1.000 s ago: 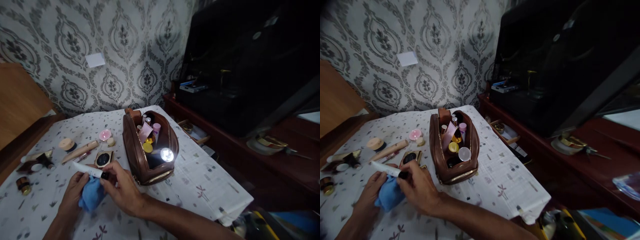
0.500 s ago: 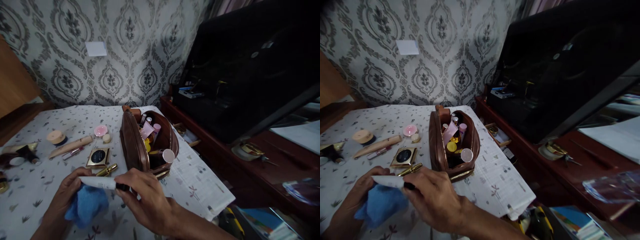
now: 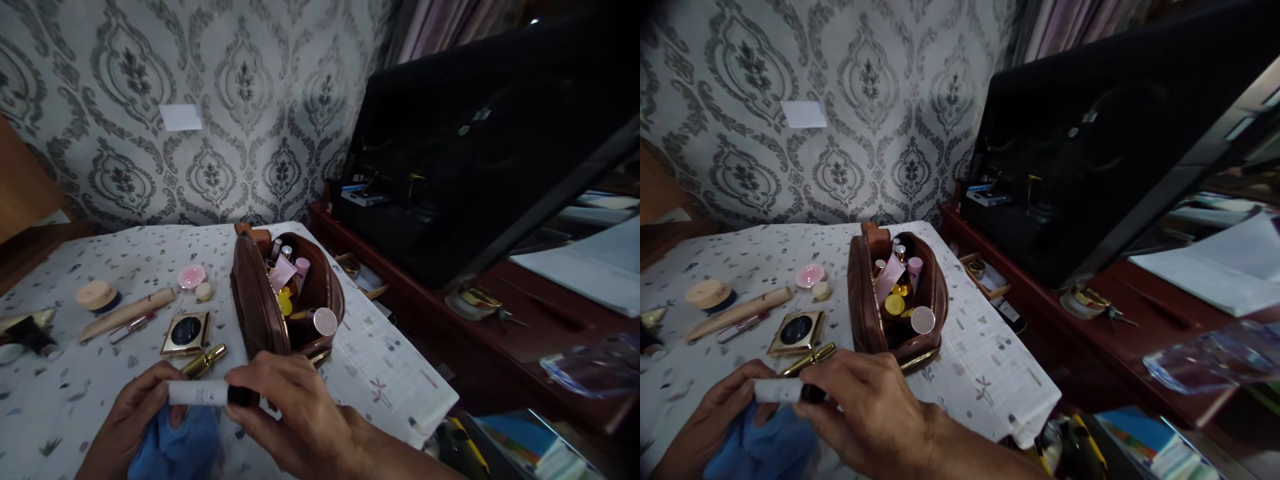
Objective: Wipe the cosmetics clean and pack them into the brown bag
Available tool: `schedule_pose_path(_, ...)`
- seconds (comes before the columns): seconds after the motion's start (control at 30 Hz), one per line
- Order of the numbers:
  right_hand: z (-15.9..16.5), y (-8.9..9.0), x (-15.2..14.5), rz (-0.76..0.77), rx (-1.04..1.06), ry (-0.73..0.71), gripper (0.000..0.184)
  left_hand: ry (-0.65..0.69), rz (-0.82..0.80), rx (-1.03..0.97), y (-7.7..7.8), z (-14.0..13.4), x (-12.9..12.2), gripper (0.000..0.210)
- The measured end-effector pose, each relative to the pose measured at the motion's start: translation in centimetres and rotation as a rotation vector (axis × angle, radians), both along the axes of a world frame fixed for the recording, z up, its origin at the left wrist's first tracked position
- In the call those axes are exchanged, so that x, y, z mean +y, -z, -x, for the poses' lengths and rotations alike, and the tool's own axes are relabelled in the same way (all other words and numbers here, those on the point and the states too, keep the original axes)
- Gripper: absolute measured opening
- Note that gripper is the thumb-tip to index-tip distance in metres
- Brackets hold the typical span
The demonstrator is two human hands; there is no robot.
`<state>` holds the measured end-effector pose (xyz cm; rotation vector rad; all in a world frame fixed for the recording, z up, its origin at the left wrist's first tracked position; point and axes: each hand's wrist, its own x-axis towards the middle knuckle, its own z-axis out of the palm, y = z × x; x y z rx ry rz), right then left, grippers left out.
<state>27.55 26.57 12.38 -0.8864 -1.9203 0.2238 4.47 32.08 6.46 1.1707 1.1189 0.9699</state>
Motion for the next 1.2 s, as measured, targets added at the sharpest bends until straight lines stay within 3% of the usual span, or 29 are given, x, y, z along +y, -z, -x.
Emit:
schedule_pose_path(0.3, -1.2, 0.5, -1.0, 0.008, 0.013, -0.011, 0.018, 0.11, 0.075, 0.004, -0.1, -1.0, -0.1, 0.05)
schedule_pose_path(0.47, -2.0, 0.7, -1.6, 0.068, 0.01, -0.046, 0.018, 0.172, 0.067, 0.02, 1.0, -0.5, -0.2, 0.047)
schedule_pose_path(0.63, -2.5, 0.7, -2.0, 0.08, 0.051, -0.053, 0.017, 0.239, -0.005, 0.111, 2.1, 0.2, 0.1, 0.053)
schedule_pose_path(0.73, -3.1, 0.7, -2.2, 0.045, 0.07, -0.02, 0.017, 0.247, -0.039, 0.217, 1.8, -0.1, 0.2, 0.057)
schedule_pose_path(0.83, -4.1, 0.3, -2.5, 0.031, 0.122, -0.003, 0.019, 0.261, -0.153, 0.353, 0.2, -1.2, 0.2, 0.062)
schedule_pose_path(0.97, -6.2, -0.8, -3.1, 0.034, 0.216, 0.065, 0.02, 0.29, -0.415, 0.513, -3.5, -3.7, 0.3, 0.057)
schedule_pose_path(1.13, -8.8, -2.2, -4.0, 0.002, 0.422, 0.434, 0.016, 0.265, -0.902, 0.679, -7.9, -7.4, 0.3, 0.021)
schedule_pose_path(1.2, -9.5, -2.5, -4.2, -0.037, 0.532, 0.579, 0.016, 0.338, -1.152, 0.755, -9.4, -9.3, 0.4, 0.018)
